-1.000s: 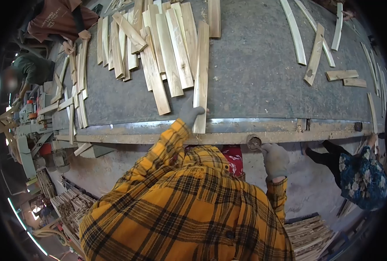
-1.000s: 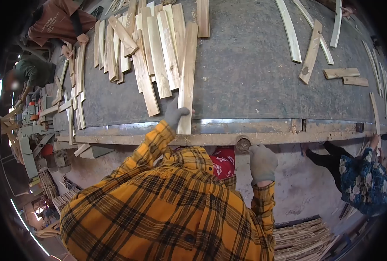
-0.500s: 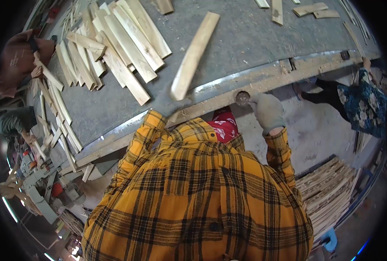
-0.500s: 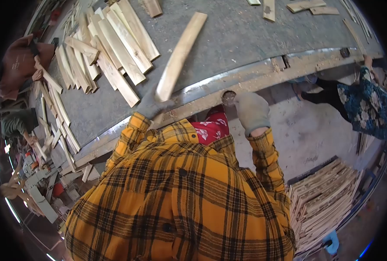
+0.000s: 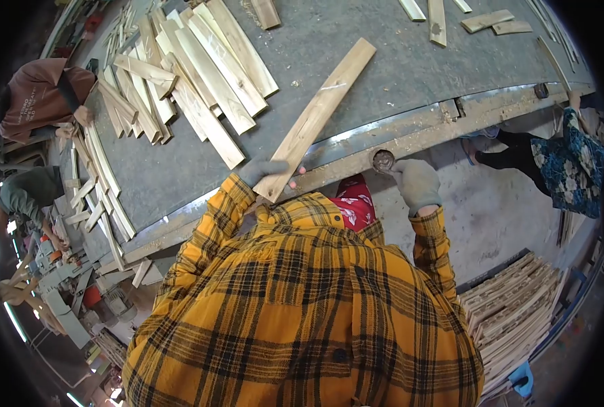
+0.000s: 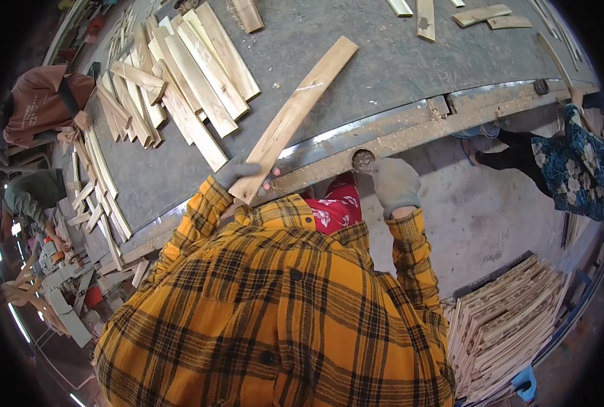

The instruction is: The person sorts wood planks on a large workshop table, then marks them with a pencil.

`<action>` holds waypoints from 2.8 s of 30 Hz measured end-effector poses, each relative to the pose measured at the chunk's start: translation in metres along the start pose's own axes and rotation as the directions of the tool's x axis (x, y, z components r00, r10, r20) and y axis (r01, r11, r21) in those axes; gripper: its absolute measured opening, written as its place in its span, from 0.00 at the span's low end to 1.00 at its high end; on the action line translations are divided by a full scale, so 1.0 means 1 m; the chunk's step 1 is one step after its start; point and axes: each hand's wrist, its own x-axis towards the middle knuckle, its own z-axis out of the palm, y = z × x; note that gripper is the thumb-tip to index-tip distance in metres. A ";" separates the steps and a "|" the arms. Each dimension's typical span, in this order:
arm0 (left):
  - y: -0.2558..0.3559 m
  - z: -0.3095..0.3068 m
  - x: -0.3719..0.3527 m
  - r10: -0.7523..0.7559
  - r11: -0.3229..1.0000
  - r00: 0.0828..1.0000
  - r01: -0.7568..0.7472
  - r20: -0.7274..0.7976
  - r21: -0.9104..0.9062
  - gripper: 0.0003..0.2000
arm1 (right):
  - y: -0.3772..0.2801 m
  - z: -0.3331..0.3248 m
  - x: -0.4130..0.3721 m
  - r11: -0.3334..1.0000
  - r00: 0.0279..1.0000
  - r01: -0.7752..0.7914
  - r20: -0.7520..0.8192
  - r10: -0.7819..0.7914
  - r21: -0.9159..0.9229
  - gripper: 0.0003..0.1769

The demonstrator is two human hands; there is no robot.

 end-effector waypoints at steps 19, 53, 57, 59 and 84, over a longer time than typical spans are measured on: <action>0.139 0.180 0.208 0.108 0.946 0.909 -0.218 0.403 0.239 0.29 | 0.030 -0.013 -0.018 0.882 0.998 -0.061 0.046 0.045 0.468 0.08; 0.101 0.170 0.157 0.202 0.970 0.960 -0.224 0.194 0.094 0.29 | -0.034 -0.081 -0.011 0.910 0.678 0.368 -0.725 -0.121 0.192 0.15; 0.124 0.189 0.223 0.104 0.990 0.986 -0.090 0.132 -0.109 0.24 | -0.020 -0.083 -0.014 0.751 0.719 0.482 -0.694 -0.045 0.450 0.15; 0.142 0.222 0.254 0.317 0.948 0.894 -0.291 0.315 -0.128 0.31 | -0.001 -0.084 -0.013 0.765 0.738 0.417 -0.674 0.030 0.491 0.13; 0.101 -0.065 0.055 0.597 0.802 0.563 -0.435 -0.571 0.409 0.18 | -0.021 0.009 -0.008 0.975 0.970 0.210 -0.111 -0.217 -0.068 0.07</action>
